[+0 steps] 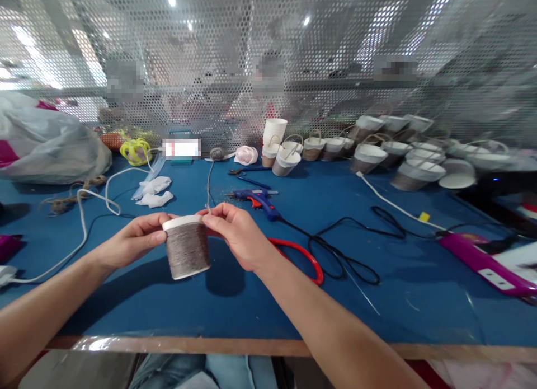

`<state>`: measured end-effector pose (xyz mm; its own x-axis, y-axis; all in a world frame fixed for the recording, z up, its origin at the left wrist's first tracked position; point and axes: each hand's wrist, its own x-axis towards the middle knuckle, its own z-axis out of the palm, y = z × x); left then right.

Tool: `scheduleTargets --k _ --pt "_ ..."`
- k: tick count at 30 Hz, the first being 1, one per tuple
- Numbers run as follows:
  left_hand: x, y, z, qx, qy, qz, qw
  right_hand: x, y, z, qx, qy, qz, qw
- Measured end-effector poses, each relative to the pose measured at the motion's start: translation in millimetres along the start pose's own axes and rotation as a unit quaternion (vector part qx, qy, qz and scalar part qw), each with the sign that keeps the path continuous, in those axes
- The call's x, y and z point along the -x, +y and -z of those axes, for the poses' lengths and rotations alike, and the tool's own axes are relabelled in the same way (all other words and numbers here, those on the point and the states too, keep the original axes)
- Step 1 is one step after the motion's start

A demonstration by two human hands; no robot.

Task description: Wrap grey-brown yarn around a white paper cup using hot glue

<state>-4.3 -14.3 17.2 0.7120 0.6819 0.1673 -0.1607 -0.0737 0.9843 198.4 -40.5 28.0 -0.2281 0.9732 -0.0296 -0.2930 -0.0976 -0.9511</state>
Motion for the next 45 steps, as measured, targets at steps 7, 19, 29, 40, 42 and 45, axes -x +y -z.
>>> scheduleTargets --k 7,19,29,40,42,45 --pt "-2 0 3.6 0.005 0.011 0.007 1.0 1 -2 3 -0.008 -0.023 0.0 1.0" --pt "-2 2 4.9 0.024 -0.018 -0.005 1.0 1 -2 3 0.03 -0.026 0.013 0.999" --pt "-3 -1 6.1 -0.026 -0.02 -0.004 0.999 -3 2 8 0.181 0.008 0.096 0.979" --pt "-8 -9 14.3 -0.208 -0.016 -0.014 0.978 -7 9 7 0.363 0.026 0.155 0.919" --pt "-9 -8 10.3 -0.249 0.0 -0.026 0.968 -8 11 6 0.379 0.023 0.167 0.91" --pt "-12 -5 -0.3 -0.302 0.035 -0.038 0.952 -9 13 4 0.397 0.026 0.178 0.9"
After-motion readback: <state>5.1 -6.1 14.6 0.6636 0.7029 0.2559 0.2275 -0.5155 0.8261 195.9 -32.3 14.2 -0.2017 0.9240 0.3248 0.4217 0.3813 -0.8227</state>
